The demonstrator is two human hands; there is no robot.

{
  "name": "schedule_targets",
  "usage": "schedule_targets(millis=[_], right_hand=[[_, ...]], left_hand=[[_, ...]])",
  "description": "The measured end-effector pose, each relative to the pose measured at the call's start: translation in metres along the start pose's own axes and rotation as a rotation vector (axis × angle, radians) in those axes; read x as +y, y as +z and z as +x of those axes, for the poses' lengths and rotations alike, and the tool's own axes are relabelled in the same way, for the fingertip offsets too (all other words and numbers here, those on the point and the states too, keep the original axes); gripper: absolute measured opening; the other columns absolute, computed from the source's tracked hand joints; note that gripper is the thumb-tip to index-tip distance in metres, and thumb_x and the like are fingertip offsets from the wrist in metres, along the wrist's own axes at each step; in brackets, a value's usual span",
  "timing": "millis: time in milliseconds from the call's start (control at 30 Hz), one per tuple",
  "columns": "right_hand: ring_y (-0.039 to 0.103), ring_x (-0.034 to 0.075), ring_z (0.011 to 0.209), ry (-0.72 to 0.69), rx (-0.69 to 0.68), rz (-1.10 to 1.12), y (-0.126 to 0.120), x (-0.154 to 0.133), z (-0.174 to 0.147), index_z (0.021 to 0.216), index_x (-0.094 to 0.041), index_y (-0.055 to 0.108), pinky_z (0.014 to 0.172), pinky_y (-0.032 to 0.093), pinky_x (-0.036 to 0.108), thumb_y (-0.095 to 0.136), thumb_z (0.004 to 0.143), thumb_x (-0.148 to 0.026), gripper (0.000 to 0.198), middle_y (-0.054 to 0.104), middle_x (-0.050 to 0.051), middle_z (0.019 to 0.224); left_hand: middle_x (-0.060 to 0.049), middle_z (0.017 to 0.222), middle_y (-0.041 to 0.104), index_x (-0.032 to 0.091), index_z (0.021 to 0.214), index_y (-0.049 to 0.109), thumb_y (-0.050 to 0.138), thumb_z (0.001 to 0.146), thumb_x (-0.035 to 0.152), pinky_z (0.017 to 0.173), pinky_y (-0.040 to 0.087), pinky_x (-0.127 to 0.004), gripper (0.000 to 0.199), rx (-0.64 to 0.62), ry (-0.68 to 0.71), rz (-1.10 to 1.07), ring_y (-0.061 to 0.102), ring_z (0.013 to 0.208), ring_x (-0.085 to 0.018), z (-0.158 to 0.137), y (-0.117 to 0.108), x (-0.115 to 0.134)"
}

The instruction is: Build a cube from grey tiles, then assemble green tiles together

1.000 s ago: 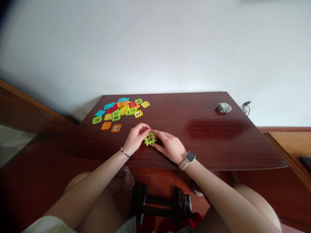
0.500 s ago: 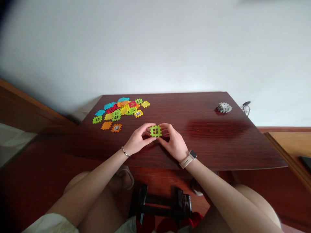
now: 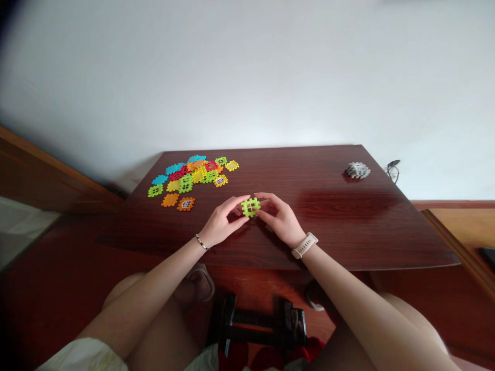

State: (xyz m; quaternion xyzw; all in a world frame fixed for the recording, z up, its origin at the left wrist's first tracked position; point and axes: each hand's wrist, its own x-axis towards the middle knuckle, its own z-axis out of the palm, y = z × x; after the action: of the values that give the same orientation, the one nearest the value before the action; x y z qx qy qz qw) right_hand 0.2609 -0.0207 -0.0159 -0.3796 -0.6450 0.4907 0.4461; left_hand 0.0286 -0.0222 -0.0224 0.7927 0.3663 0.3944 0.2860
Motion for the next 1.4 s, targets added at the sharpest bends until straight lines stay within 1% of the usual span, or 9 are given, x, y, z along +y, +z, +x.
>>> schedule_targets(millis=[167, 300, 367, 467, 567, 800, 1067, 1267, 1400], right_hand=[[0.078, 0.025, 0.109, 0.011, 0.051, 0.004, 0.006, 0.01, -0.001, 0.131, -0.024, 0.065, 0.102, 0.063, 0.045, 0.075, 0.096, -0.04, 0.04, 0.081, 0.008, 0.115], [0.078, 0.024, 0.102, -0.01, 0.064, -0.096, 0.006, 0.01, -0.002, 0.139, -0.025, 0.062, 0.096, 0.065, 0.044, 0.07, 0.098, -0.039, 0.044, 0.079, 0.007, 0.111], [0.077, 0.023, 0.098, -0.022, 0.088, -0.15, 0.007, 0.009, -0.002, 0.145, -0.026, 0.059, 0.091, 0.066, 0.042, 0.068, 0.099, -0.037, 0.049, 0.078, 0.006, 0.111], [0.077, 0.022, 0.095, -0.026, 0.107, -0.207, 0.009, 0.009, -0.003, 0.141, -0.026, 0.062, 0.088, 0.065, 0.04, 0.067, 0.098, -0.033, 0.044, 0.077, 0.007, 0.121], [0.076, 0.023, 0.097, -0.025, 0.083, -0.251, 0.011, 0.011, -0.004, 0.133, -0.025, 0.065, 0.087, 0.065, 0.04, 0.071, 0.094, -0.03, 0.04, 0.075, 0.008, 0.127], [0.073, 0.024, 0.104, -0.039, 0.033, -0.294, 0.011, 0.016, -0.004, 0.141, -0.028, 0.059, 0.088, 0.067, 0.043, 0.074, 0.09, -0.024, 0.053, 0.068, 0.01, 0.137], [0.071, 0.027, 0.114, -0.112, -0.183, -0.492, -0.017, 0.011, 0.0, 0.132, -0.025, 0.069, 0.101, 0.064, 0.047, 0.076, 0.088, -0.021, 0.045, 0.067, 0.01, 0.132], [0.066, 0.031, 0.126, -0.171, -0.204, -0.619, -0.021, 0.008, -0.005, 0.155, -0.028, 0.054, 0.109, 0.058, 0.053, 0.078, 0.09, -0.026, 0.069, 0.068, 0.01, 0.137], [0.066, 0.033, 0.124, -0.241, -0.208, -0.717, -0.02, 0.006, -0.006, 0.159, -0.03, 0.05, 0.112, 0.055, 0.056, 0.076, 0.093, -0.028, 0.071, 0.071, 0.009, 0.134]], left_hand=[[-0.009, 0.133, 0.07, 0.029, 0.152, 0.056, 0.069, 0.094, 0.01, 0.093, 0.066, -0.037, 0.063, 0.024, -0.002, -0.008, 0.073, 0.105, -0.021, 0.0, 0.004, -0.002], [-0.011, 0.136, 0.069, 0.03, 0.16, 0.045, 0.068, 0.096, 0.012, 0.085, 0.067, -0.032, 0.07, 0.049, -0.115, -0.106, 0.076, 0.084, -0.015, -0.002, 0.007, -0.007], [-0.011, 0.136, 0.07, 0.028, 0.154, 0.05, 0.067, 0.097, 0.014, 0.081, 0.067, -0.03, 0.062, 0.066, -0.154, -0.157, 0.077, 0.08, -0.013, -0.002, 0.008, -0.009], [-0.011, 0.133, 0.071, 0.025, 0.141, 0.06, 0.069, 0.094, 0.011, 0.081, 0.066, -0.029, 0.05, 0.08, -0.149, -0.151, 0.077, 0.089, -0.016, 0.0, 0.009, -0.011], [-0.011, 0.132, 0.071, 0.025, 0.145, 0.059, 0.072, 0.09, 0.007, 0.079, 0.066, -0.028, 0.059, 0.042, -0.132, -0.12, 0.075, 0.087, -0.014, 0.001, 0.01, -0.012], [-0.007, 0.119, 0.071, 0.024, 0.139, 0.061, 0.073, 0.09, 0.006, 0.081, 0.065, -0.03, 0.053, -0.006, -0.118, -0.035, 0.074, 0.093, -0.018, 0.0, 0.01, -0.01], [-0.008, 0.123, 0.07, 0.023, 0.122, 0.066, 0.087, 0.087, 0.022, 0.108, 0.056, -0.048, 0.041, -0.012, 0.006, 0.28, 0.066, 0.118, -0.029, 0.0, 0.008, -0.005], [-0.01, 0.127, 0.068, 0.021, 0.121, 0.065, 0.086, 0.089, 0.027, 0.109, 0.054, -0.051, 0.038, -0.06, 0.004, 0.377, 0.063, 0.121, -0.031, -0.001, 0.01, -0.001], [-0.011, 0.129, 0.068, 0.022, 0.121, 0.064, 0.086, 0.09, 0.03, 0.11, 0.053, -0.052, 0.039, -0.081, 0.013, 0.405, 0.062, 0.124, -0.033, -0.001, 0.011, -0.001]])
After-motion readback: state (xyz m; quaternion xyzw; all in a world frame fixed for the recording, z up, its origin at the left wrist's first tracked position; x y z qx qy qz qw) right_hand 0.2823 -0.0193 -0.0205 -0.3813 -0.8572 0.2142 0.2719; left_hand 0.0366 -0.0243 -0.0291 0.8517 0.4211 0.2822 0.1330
